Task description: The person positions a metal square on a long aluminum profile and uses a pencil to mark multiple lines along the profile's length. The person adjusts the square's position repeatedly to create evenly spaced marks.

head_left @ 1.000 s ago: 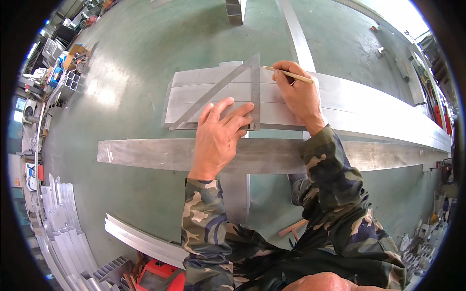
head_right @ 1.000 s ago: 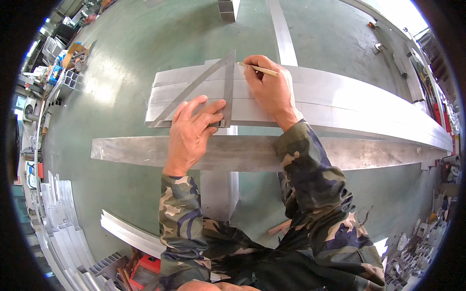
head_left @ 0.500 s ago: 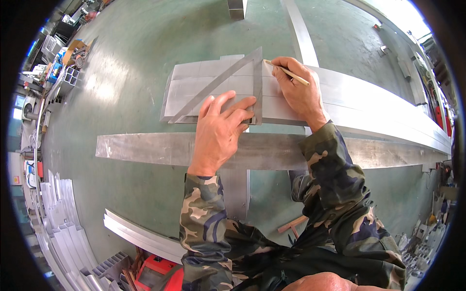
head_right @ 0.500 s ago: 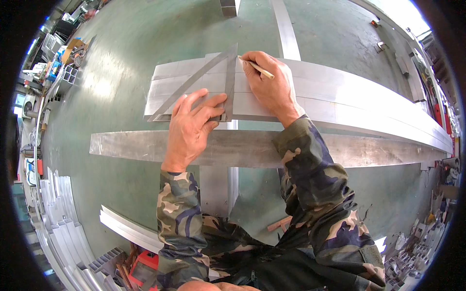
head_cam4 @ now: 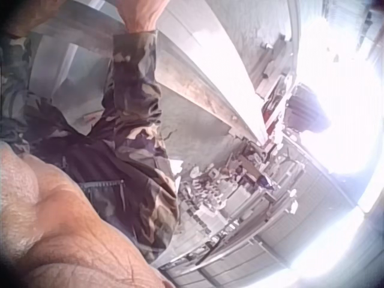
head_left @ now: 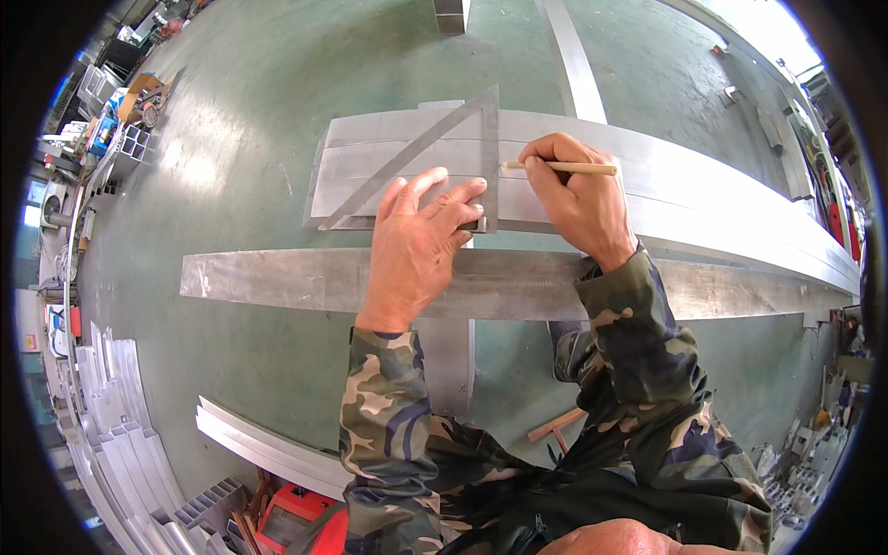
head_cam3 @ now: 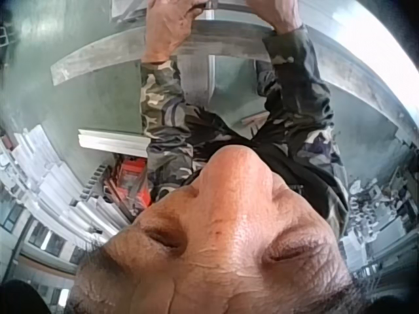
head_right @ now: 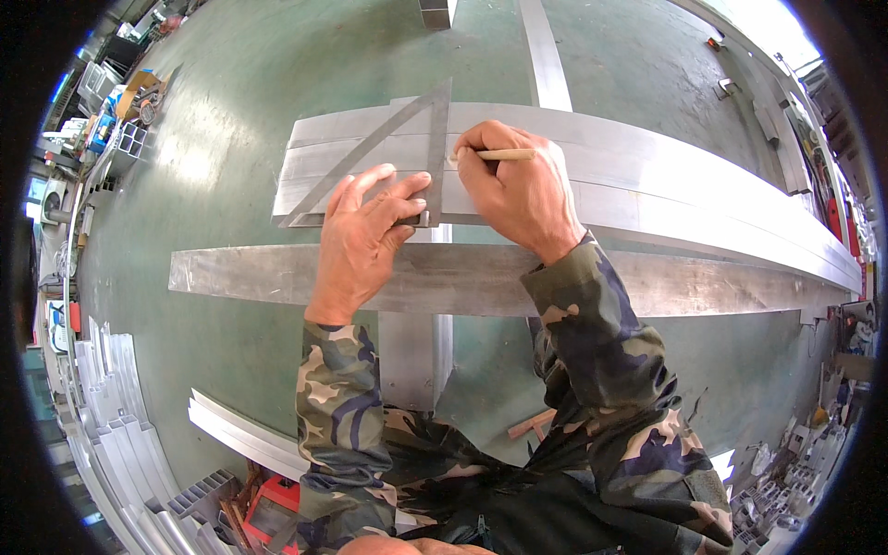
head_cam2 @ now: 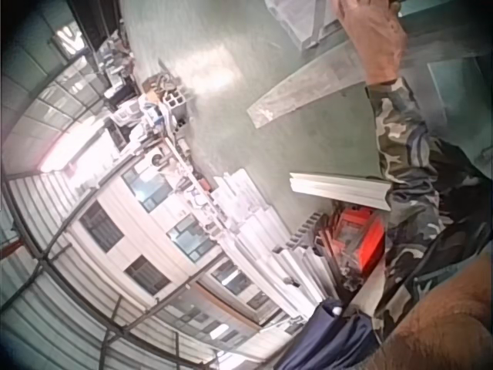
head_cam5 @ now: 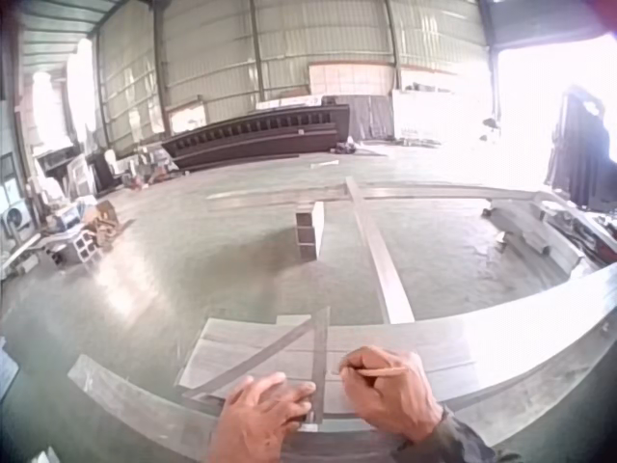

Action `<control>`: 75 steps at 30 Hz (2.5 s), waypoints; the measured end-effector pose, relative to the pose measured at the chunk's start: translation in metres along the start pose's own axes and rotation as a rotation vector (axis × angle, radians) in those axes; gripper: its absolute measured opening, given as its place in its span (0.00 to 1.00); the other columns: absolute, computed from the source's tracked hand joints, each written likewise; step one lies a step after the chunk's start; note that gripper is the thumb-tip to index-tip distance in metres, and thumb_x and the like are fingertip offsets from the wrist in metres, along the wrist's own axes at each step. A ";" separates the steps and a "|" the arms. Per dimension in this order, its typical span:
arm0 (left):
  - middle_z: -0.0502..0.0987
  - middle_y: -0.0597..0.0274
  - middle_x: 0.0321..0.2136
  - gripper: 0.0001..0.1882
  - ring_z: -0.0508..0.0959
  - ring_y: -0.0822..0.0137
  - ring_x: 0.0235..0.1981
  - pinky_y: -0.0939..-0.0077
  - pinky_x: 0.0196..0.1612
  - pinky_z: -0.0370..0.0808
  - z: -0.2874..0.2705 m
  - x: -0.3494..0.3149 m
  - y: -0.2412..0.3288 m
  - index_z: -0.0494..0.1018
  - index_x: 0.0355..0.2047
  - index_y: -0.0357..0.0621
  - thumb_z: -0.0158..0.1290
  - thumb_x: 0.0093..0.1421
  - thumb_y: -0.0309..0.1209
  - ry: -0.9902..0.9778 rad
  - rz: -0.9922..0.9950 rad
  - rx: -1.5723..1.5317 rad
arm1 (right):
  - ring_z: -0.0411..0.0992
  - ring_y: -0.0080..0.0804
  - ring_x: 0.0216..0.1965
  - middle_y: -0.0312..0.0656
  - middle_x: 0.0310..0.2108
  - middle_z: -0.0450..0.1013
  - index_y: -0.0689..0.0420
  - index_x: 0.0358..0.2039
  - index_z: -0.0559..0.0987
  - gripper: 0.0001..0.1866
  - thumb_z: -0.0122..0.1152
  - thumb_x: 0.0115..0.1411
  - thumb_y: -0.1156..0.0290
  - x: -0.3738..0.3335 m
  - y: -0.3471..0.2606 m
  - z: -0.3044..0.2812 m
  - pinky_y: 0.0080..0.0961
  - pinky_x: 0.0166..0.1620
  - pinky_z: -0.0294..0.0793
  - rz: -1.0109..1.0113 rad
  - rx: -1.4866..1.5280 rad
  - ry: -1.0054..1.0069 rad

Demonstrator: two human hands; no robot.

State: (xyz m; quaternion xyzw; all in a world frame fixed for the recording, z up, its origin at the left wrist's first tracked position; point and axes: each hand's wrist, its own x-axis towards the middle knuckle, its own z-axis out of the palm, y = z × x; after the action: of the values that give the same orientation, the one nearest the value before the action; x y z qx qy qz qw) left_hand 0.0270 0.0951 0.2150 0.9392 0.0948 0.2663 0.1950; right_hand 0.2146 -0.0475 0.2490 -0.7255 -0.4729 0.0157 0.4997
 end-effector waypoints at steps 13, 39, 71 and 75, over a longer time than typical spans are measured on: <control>0.84 0.78 0.61 0.13 0.74 0.53 0.69 0.47 0.73 0.61 0.004 -0.006 -0.007 0.83 0.49 0.52 0.63 0.64 0.28 0.006 0.002 0.003 | 0.71 0.17 0.29 0.35 0.28 0.79 0.64 0.42 0.85 0.08 0.64 0.71 0.73 0.001 0.010 -0.024 0.21 0.31 0.69 0.115 0.220 0.212; 0.86 0.73 0.59 0.15 0.75 0.61 0.71 0.52 0.73 0.64 0.001 0.018 0.021 0.87 0.48 0.52 0.66 0.61 0.26 -0.055 0.052 -0.081 | 0.73 0.18 0.32 0.32 0.30 0.79 0.62 0.44 0.85 0.10 0.66 0.72 0.69 0.025 0.032 -0.010 0.21 0.36 0.74 0.190 0.315 0.279; 0.86 0.72 0.57 0.17 0.78 0.58 0.66 0.51 0.70 0.70 0.005 0.016 0.019 0.85 0.46 0.50 0.68 0.55 0.22 0.012 0.050 -0.083 | 0.83 0.56 0.46 0.49 0.47 0.85 0.53 0.61 0.79 0.21 0.63 0.68 0.69 0.017 0.037 -0.004 0.44 0.47 0.81 -0.080 -0.242 -0.063; 0.86 0.72 0.57 0.17 0.78 0.58 0.66 0.52 0.69 0.70 0.004 0.015 0.018 0.85 0.46 0.50 0.68 0.55 0.23 0.015 0.053 -0.065 | 0.83 0.57 0.45 0.50 0.46 0.85 0.52 0.61 0.79 0.23 0.67 0.65 0.69 0.016 0.038 -0.002 0.45 0.46 0.81 -0.104 -0.228 -0.053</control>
State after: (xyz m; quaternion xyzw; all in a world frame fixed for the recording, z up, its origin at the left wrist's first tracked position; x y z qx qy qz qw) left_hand 0.0437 0.0818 0.2262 0.9326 0.0625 0.2813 0.2174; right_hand 0.2492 -0.0398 0.2291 -0.7516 -0.5215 -0.0451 0.4014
